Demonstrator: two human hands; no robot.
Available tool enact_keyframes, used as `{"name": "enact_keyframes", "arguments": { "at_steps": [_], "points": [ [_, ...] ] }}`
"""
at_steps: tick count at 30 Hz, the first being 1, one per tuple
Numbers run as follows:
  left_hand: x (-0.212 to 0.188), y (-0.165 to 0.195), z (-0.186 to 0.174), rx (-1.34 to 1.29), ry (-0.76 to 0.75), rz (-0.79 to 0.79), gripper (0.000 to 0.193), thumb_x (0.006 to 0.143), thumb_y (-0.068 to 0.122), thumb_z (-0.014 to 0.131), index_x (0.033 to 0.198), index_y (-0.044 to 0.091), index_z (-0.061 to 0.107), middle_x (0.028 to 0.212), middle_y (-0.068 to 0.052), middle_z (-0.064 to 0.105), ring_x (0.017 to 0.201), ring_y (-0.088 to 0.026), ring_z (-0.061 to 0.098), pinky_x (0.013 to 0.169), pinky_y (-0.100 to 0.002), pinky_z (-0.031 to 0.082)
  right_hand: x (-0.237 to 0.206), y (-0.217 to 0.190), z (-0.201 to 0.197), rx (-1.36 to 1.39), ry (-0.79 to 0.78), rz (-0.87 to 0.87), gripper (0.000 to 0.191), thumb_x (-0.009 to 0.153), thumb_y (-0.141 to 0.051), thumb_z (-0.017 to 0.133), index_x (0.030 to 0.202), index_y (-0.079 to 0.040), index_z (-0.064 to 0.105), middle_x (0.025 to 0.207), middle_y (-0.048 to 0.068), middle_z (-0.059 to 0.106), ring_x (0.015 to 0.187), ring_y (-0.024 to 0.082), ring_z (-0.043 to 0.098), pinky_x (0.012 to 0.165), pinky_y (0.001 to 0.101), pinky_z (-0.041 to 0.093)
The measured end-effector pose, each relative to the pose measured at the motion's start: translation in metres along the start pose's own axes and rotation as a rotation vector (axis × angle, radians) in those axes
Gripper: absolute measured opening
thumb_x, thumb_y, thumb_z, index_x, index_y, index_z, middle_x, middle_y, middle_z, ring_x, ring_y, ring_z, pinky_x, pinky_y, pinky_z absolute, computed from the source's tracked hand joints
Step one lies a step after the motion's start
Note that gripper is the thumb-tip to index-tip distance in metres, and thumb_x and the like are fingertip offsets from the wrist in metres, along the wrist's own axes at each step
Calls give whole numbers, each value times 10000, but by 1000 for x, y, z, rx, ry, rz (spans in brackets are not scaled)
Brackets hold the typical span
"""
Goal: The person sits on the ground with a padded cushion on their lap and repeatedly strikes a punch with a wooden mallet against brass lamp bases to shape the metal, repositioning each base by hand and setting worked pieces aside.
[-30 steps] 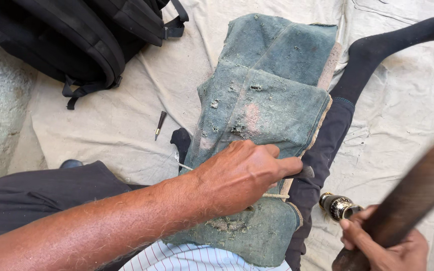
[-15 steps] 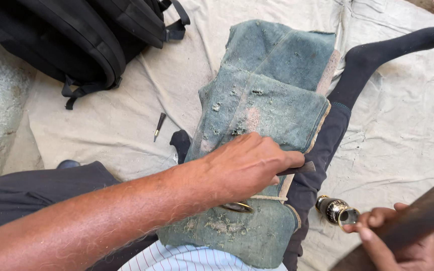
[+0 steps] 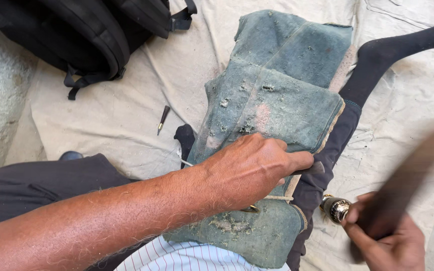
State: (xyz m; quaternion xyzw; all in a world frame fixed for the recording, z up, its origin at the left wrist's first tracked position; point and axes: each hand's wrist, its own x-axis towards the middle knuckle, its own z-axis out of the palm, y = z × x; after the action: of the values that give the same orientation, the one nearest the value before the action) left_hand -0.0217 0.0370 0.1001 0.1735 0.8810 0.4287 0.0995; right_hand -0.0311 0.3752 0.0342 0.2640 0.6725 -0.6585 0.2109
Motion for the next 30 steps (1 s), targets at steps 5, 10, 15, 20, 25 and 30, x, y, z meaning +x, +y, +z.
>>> {"name": "enact_keyframes", "arguments": {
  "at_steps": [5, 10, 15, 20, 25, 30],
  "points": [
    [-8, 0, -1, -42, -6, -18, 380, 845, 105, 735, 1215, 120, 646, 852, -164, 674, 801, -396, 722, 643, -498, 575, 0, 5, -25, -646, -117, -441, 551, 742, 202, 726, 1260, 42, 627, 971, 123, 708, 952, 185, 709, 917, 347, 571],
    [-20, -3, 2, -55, 48, 34, 399, 849, 123, 761, 1226, 121, 631, 870, -146, 661, 798, -372, 724, 647, -471, 581, -18, -3, -28, -859, 63, -461, 443, 726, 194, 743, 1142, 60, 669, 943, 136, 725, 922, 201, 722, 920, 364, 585],
    [-20, -4, 2, -74, 42, -7, 382, 837, 141, 770, 1193, 117, 635, 879, -139, 668, 791, -368, 722, 642, -466, 582, -24, -29, -3, -1259, 22, -457, 493, 738, 122, 823, 1203, 32, 685, 931, 123, 746, 913, 184, 737, 903, 349, 583],
    [-12, -10, -2, -97, 56, -24, 419, 851, 163, 765, 1243, 122, 623, 813, -144, 686, 790, -360, 720, 666, -468, 567, -28, -19, 12, -673, 54, -509, 468, 771, 193, 734, 1215, 93, 625, 895, 161, 694, 869, 191, 698, 809, 337, 578],
    [-3, -10, -6, -58, -47, -2, 429, 837, 188, 766, 1241, 132, 632, 813, -155, 705, 804, -365, 723, 687, -481, 554, -31, -18, 27, -474, 78, -491, 511, 755, 218, 718, 1236, 94, 599, 913, 164, 657, 847, 187, 674, 734, 333, 573],
    [-5, -13, -10, -91, -33, 66, 473, 811, 178, 783, 1264, 158, 649, 864, -159, 712, 814, -387, 719, 679, -489, 551, -31, -36, 45, -1012, 8, -539, 508, 768, 144, 770, 1250, 33, 654, 887, 110, 711, 834, 164, 716, 787, 324, 582]
  ]
}}
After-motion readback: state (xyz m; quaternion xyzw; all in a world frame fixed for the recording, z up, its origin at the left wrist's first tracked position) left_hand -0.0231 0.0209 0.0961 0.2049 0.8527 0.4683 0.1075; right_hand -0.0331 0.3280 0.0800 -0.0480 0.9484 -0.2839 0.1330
